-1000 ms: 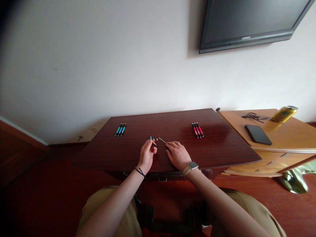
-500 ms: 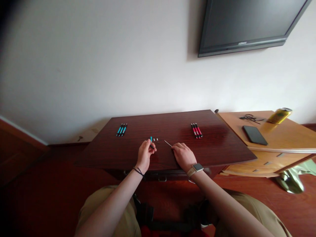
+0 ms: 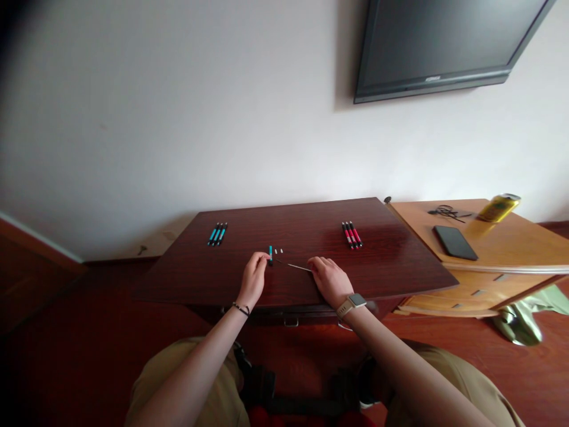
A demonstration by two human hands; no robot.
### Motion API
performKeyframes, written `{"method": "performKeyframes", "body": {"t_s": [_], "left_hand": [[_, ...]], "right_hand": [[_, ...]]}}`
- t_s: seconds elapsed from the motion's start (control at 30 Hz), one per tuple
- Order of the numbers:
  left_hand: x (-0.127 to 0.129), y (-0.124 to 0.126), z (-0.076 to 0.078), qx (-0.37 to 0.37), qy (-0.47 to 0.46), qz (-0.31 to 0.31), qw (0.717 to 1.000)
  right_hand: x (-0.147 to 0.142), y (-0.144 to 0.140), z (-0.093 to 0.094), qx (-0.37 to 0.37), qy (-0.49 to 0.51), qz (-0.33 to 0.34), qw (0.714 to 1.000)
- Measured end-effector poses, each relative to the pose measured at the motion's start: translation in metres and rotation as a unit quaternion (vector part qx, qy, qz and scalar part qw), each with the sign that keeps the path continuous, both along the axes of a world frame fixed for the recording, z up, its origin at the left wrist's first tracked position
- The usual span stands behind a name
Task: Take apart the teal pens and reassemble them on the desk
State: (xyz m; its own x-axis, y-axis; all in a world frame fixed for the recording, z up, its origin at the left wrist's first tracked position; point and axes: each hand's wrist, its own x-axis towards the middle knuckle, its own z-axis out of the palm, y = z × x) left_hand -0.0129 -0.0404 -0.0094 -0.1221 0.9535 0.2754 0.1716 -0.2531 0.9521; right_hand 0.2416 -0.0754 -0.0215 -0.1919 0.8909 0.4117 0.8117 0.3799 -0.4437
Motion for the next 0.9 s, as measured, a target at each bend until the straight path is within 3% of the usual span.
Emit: {"method": "performKeyframes", "body": {"t_s": [0.17,0.37,0.53,0.9], "left_hand": [[-0.001,-0.005,0.001,0.040,0.204,-0.006,0.978],[0.004,-0.012,0.001,0.048,0.400,-0.001,0.915],[0.004,-0.013,0.000,0.037,0.450,0.003,0.892],[0.005,-0.010,0.003,0.035,0.462,0.005,0.886]], "right_hand": [[-0.009,0.003,0.001,-0.004,0.006,0.012,1.000],[-0.018,0.006,0.001,-0.001,0.006,0.018,1.000],[-0.022,0.008,0.001,0.005,0.006,0.023,1.000],[-0.018,0.006,0.001,0.000,0.013,0.028,1.000]]}}
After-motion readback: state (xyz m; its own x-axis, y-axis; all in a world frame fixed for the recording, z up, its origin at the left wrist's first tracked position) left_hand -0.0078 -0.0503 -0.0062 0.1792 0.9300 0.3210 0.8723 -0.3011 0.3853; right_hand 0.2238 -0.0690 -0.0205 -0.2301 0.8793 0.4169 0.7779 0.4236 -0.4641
